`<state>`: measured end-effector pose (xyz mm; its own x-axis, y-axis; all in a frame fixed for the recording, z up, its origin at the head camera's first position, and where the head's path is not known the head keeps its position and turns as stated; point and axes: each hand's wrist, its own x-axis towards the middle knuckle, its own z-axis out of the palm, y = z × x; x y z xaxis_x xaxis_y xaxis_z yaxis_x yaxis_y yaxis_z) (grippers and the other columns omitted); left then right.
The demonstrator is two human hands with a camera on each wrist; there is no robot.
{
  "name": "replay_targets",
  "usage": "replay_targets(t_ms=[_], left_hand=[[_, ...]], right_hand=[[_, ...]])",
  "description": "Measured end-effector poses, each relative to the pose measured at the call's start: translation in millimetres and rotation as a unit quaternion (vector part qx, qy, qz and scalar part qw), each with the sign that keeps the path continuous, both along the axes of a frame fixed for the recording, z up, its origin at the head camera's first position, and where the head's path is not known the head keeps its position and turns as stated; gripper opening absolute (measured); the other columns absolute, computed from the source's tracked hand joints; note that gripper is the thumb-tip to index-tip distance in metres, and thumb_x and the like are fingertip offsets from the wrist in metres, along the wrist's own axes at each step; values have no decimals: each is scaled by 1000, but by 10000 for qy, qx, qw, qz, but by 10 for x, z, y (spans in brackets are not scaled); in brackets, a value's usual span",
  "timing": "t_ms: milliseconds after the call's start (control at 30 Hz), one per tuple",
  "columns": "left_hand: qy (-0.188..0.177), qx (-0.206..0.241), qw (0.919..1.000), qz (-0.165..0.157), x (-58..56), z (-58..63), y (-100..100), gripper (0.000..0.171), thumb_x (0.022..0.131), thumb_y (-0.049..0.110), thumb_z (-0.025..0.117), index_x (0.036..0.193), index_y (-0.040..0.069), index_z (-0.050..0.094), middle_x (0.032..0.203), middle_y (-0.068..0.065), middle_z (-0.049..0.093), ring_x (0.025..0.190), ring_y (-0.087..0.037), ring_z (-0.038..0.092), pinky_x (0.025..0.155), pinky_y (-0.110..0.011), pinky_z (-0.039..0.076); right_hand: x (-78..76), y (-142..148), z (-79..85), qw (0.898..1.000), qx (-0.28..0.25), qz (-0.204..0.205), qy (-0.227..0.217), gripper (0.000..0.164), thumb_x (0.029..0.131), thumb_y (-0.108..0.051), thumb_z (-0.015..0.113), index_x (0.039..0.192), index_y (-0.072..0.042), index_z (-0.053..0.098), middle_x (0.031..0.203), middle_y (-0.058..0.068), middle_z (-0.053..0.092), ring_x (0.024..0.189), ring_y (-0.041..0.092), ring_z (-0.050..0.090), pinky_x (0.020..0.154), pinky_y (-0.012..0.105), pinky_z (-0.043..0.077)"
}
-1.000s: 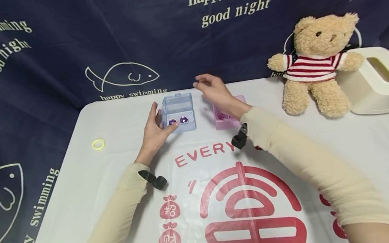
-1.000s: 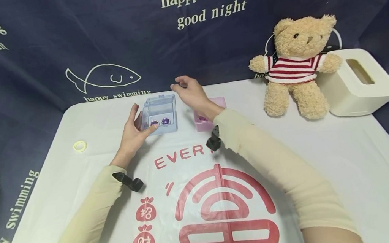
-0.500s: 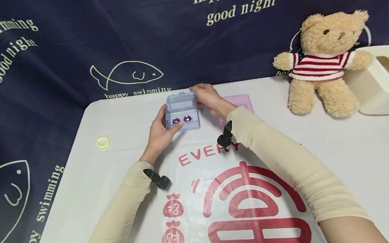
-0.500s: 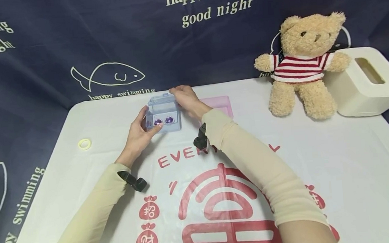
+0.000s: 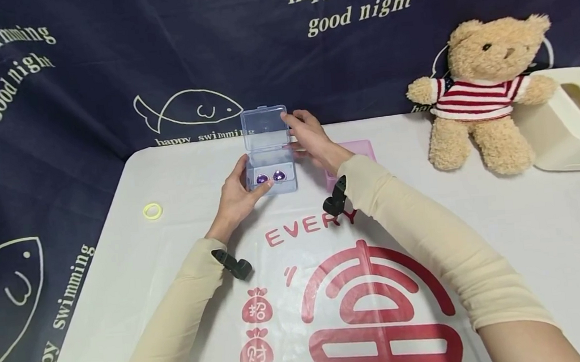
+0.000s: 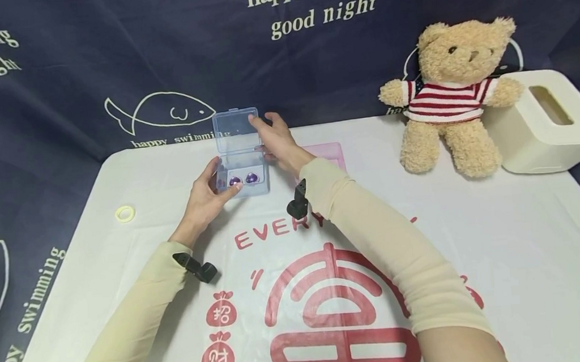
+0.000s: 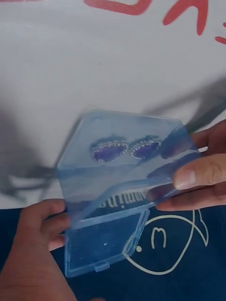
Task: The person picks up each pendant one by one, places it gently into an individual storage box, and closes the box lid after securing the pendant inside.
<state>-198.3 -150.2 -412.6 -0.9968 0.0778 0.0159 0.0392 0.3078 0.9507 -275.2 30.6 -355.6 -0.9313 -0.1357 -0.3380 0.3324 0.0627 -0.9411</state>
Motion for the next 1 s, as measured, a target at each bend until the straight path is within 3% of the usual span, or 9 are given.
replay_targets(t_ms=[100, 233, 367, 467, 600, 767, 867, 1000], left_hand=[[-56, 85, 9999, -53, 39, 98, 26, 81, 84, 4, 73, 149, -3, 25, 141, -29, 46, 131, -40, 47, 113, -45, 36], [-104, 181, 9998, -63, 58, 157, 39, 82, 83, 1, 72, 149, -4, 24, 142, -31, 44, 132, -42, 45, 114, -46, 34], [-39, 44, 10000, -58, 10, 73, 21, 83, 83, 6, 74, 150, -1, 25, 143, -26, 45, 133, -36, 46, 114, -41, 35], [80, -88, 9999, -54, -23, 9, 13, 84, 83, 11, 75, 150, 1, 26, 144, -24, 46, 133, -32, 47, 114, -38, 36], [64, 318, 9995, 10, -24, -20, 16, 89, 82, 6, 75, 152, 3, 20, 149, -21, 40, 137, -32, 42, 116, -38, 33], [78, 1015, 9948, -64, -9, -22, 16, 102, 81, -6, 71, 155, 19, 6, 156, -17, 30, 143, -32, 33, 118, -41, 30], [160, 1061, 9941, -179, -2, -25, 8, 101, 81, -8, 70, 154, 26, 9, 154, -18, 32, 142, -34, 34, 116, -44, 32], [124, 1091, 9937, -219, 5, -32, -3, 94, 80, -10, 70, 151, 23, 18, 149, -16, 37, 137, -35, 41, 111, -47, 39]], right_hand=[[14, -36, 52, 10000, 43, -45, 44, 56, 97, -52, 46, 145, -25, 36, 142, 13, 45, 114, 35, 59, 99, 49, 46], [30, -83, 128, 9997, 228, -113, -63, 55, 94, -60, 44, 132, -21, 52, 134, 13, 47, 115, 35, 56, 102, 56, 42], [42, -109, 185, 9983, 540, -183, -120, 60, 93, -63, 43, 121, -14, 63, 128, 10, 51, 116, 33, 56, 101, 56, 43], [50, -98, 200, 9980, 614, -78, -103, 59, 93, -61, 46, 121, -12, 64, 129, 9, 52, 118, 31, 55, 101, 54, 45], [56, -27, 191, 9951, 686, 715, 54, 58, 94, -56, 50, 127, -9, 59, 139, 9, 49, 124, 27, 49, 106, 50, 43], [51, 93, 143, 9790, 840, 1823, 363, 46, 96, -41, 56, 127, -7, 55, 139, 10, 50, 129, 26, 46, 110, 46, 41], [47, 140, 90, 9690, 1034, 2167, 589, 38, 93, -32, 63, 122, -8, 59, 130, 12, 56, 122, 27, 50, 107, 45, 43], [59, 155, 10, 9497, 1470, 2530, 1120, 36, 87, -25, 72, 118, -9, 64, 123, 9, 62, 115, 25, 54, 103, 39, 43]])
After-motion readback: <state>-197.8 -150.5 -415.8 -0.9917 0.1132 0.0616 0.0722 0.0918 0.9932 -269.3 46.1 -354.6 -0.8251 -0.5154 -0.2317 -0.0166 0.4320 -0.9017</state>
